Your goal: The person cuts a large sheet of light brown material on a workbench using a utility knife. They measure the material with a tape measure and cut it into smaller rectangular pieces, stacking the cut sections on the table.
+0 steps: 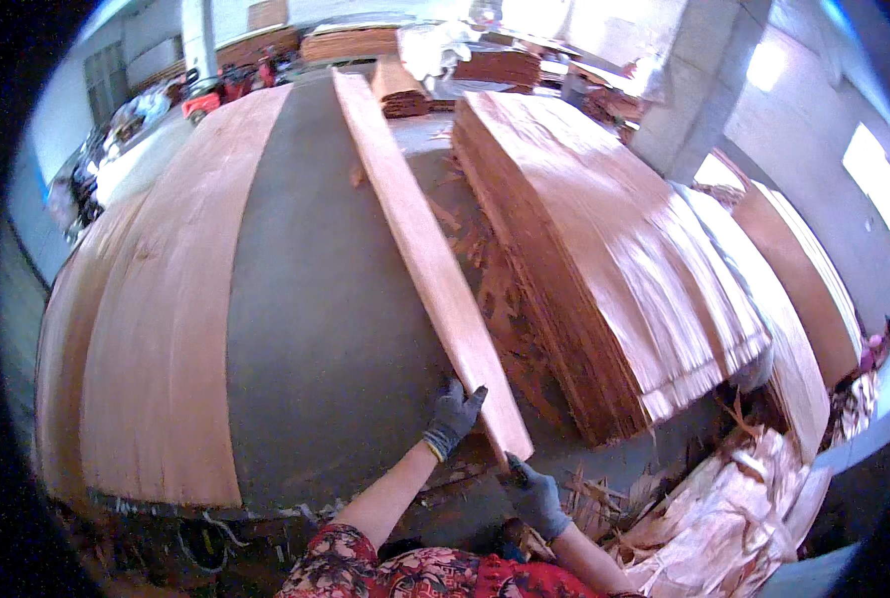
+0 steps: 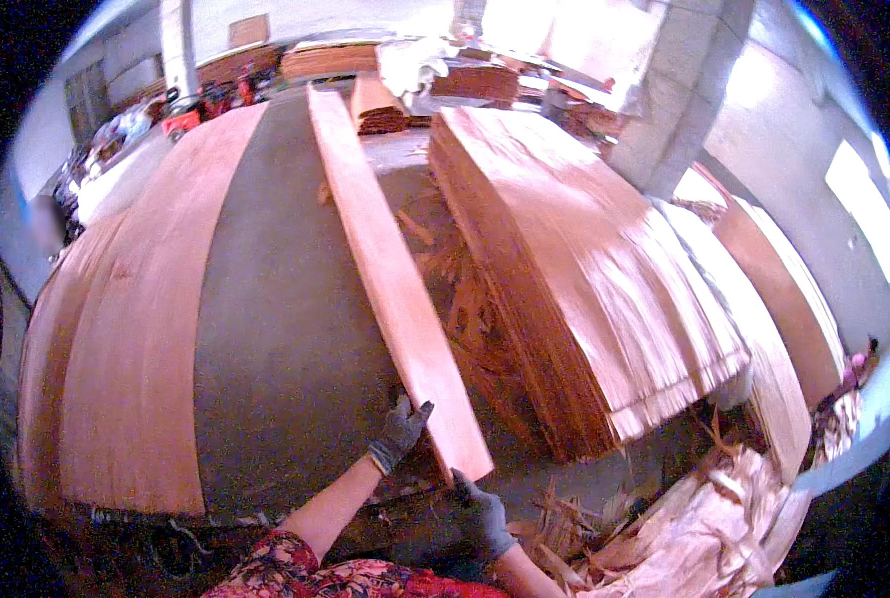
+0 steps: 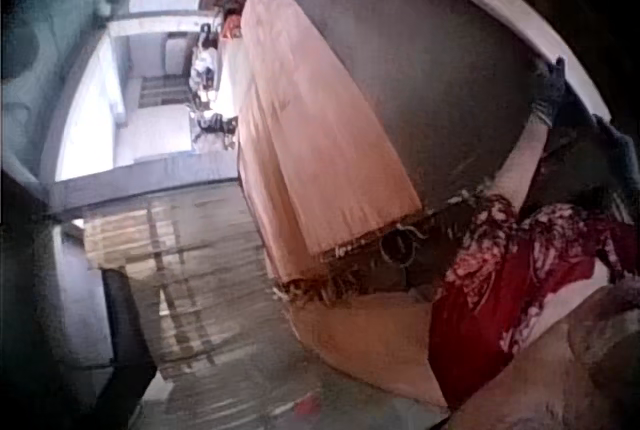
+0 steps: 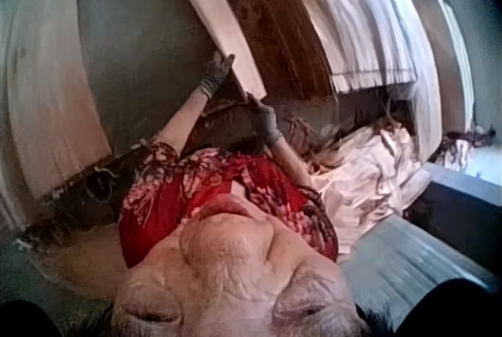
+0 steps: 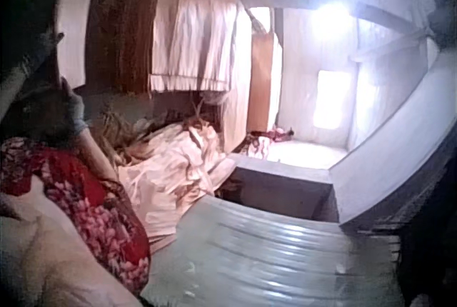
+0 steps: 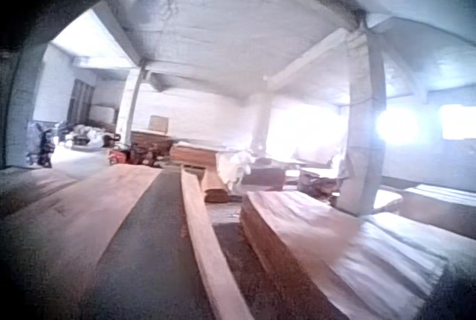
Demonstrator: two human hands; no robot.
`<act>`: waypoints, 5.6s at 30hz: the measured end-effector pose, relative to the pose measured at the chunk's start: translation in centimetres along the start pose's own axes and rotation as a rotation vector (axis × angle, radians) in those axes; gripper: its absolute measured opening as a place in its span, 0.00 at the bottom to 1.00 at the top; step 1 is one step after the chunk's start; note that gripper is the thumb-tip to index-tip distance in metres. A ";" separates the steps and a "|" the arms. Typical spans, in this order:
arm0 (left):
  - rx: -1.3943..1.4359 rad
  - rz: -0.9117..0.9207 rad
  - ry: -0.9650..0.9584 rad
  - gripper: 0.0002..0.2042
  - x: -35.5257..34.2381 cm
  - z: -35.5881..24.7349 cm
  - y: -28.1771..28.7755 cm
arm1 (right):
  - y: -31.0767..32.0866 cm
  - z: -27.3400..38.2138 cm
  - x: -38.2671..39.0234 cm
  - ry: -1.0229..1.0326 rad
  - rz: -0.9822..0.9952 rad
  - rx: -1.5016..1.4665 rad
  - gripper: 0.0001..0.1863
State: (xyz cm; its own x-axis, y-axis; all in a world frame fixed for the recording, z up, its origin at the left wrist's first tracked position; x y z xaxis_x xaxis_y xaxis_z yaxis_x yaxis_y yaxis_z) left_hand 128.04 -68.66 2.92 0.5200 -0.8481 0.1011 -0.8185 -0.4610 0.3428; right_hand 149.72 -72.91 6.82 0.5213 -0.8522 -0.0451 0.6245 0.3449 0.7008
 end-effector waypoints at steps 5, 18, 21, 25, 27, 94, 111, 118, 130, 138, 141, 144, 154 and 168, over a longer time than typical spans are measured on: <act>0.131 0.017 -0.183 0.29 -0.9 -5.3 -7.7 | 4.3 -5.8 -0.6 -0.079 -0.030 -0.147 0.20; 0.134 0.056 -0.292 0.39 -11.8 -17.8 -35.5 | 24.3 -24.3 -8.3 -0.223 -0.099 -0.766 0.20; -0.038 0.066 -0.354 0.40 -14.1 -22.0 -38.9 | 27.5 -26.8 -10.8 -0.414 -0.036 -0.954 0.21; -0.547 -0.606 -0.650 0.33 -17.6 -18.0 -34.7 | 32.8 -31.3 -15.8 -0.398 -0.023 -1.057 0.17; -0.342 -0.838 -0.227 0.33 -18.5 -7.8 -28.5 | 36.7 -33.0 -17.7 -0.468 0.002 -1.131 0.11; 1.157 -1.204 0.194 0.27 -16.9 -4.9 -81.5 | 87.2 -107.8 -42.2 -0.395 -0.160 0.429 0.24; 1.479 -0.639 0.100 0.27 -18.9 2.8 -83.8 | 85.8 -104.9 -48.4 -0.345 -0.103 0.171 0.25; 0.835 -0.937 0.755 0.20 -17.4 7.6 -83.7 | 88.1 -113.5 -47.0 -0.434 -0.129 0.019 0.26; 0.511 -0.740 1.032 0.22 -15.6 1.0 -85.9 | 90.4 -118.4 -48.7 -0.469 -0.070 -0.065 0.27; 0.517 -0.453 1.150 0.20 -13.9 1.9 -86.8 | 88.6 -118.1 -46.4 -0.545 -0.067 -0.129 0.29; 0.494 -0.575 1.159 0.18 -13.2 2.0 -86.9 | 86.4 -115.4 -46.2 -0.674 -0.111 -0.005 0.27; 0.486 -0.626 1.111 0.16 -13.5 3.1 -86.7 | 86.7 -116.8 -45.1 -0.617 -0.136 -0.037 0.26; 0.818 -0.677 0.992 0.12 -13.3 7.4 -88.0 | 84.6 -120.1 -43.8 -0.628 -0.163 -0.217 0.24; -1.007 -0.583 0.283 0.44 -19.2 -16.7 -94.7 | 82.5 -120.4 -43.0 -0.479 -0.225 -0.154 0.32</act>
State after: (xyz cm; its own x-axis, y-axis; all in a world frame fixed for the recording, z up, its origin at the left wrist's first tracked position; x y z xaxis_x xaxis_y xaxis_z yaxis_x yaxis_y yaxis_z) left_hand 199.65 -4.31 -15.90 0.8881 -0.4333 -0.1538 0.0517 -0.2383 0.9698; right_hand 248.84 39.57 -19.15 0.0647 -0.9828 0.1730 0.7866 0.1569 0.5972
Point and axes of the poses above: each hand's wrist, its own x-axis away from the middle knuckle, its own y-axis out of the back of the hand, z = x × y, the point moved 9 cm from there along -x, towards the middle knuckle, and after that the axes turned 2 degrees about -z, right-handed, at the moved point
